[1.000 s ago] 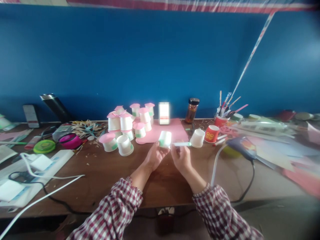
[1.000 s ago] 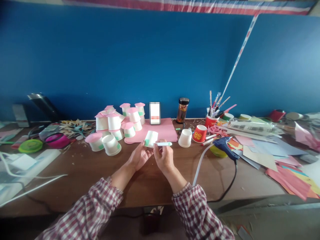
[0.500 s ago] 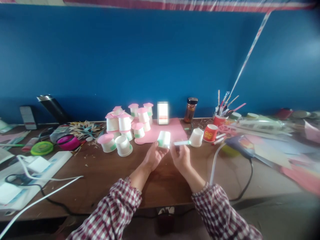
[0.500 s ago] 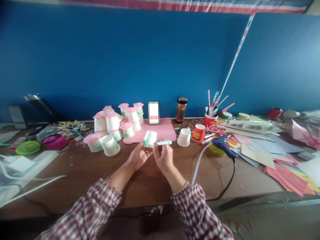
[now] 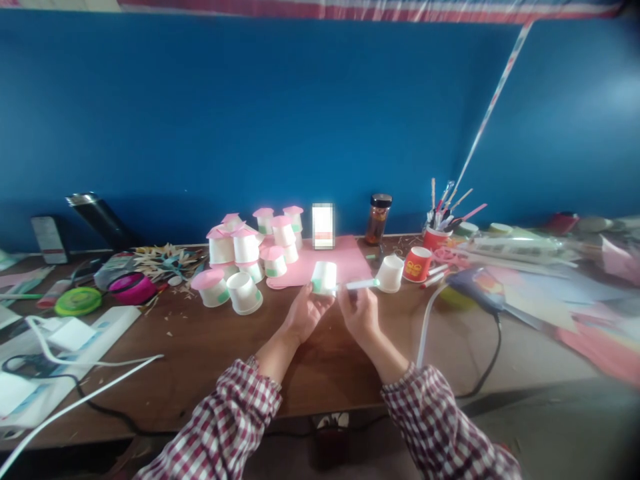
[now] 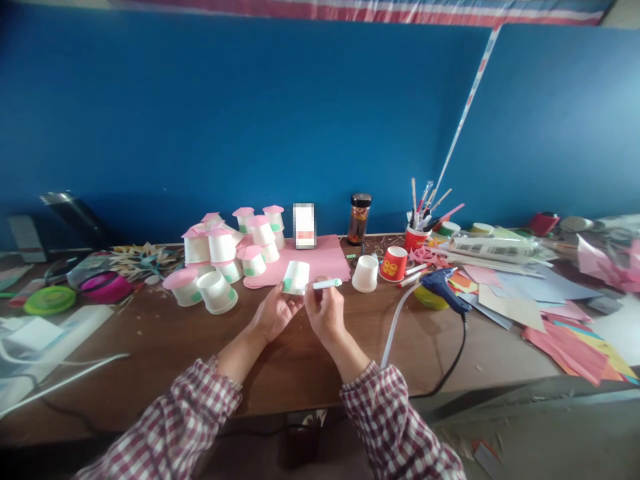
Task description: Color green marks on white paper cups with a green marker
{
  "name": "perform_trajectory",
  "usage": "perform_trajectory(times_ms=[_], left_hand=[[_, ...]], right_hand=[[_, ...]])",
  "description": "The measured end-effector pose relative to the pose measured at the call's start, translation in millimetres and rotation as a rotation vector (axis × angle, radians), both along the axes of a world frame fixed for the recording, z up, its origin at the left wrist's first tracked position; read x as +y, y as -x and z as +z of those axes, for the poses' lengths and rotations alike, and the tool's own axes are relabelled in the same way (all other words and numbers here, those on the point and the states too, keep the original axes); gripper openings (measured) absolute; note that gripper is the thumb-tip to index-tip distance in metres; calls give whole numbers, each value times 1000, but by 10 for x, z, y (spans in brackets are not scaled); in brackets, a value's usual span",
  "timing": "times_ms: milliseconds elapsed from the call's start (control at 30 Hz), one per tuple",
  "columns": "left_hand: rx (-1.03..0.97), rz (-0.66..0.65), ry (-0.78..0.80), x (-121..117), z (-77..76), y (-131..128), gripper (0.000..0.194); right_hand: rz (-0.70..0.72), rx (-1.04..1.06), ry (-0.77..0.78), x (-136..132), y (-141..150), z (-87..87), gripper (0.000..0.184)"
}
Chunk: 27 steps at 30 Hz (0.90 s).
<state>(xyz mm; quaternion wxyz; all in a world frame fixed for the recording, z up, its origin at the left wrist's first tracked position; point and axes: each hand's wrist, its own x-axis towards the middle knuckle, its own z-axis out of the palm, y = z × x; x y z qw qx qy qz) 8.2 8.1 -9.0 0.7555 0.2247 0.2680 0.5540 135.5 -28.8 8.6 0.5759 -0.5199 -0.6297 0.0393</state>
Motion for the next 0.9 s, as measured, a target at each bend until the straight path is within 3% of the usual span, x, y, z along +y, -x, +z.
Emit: perform_trajectory(times_ms=[900], left_hand=[[-55, -48, 59, 11, 65, 12, 26]], right_hand=[[23, 36, 26, 17, -9, -9, 19]])
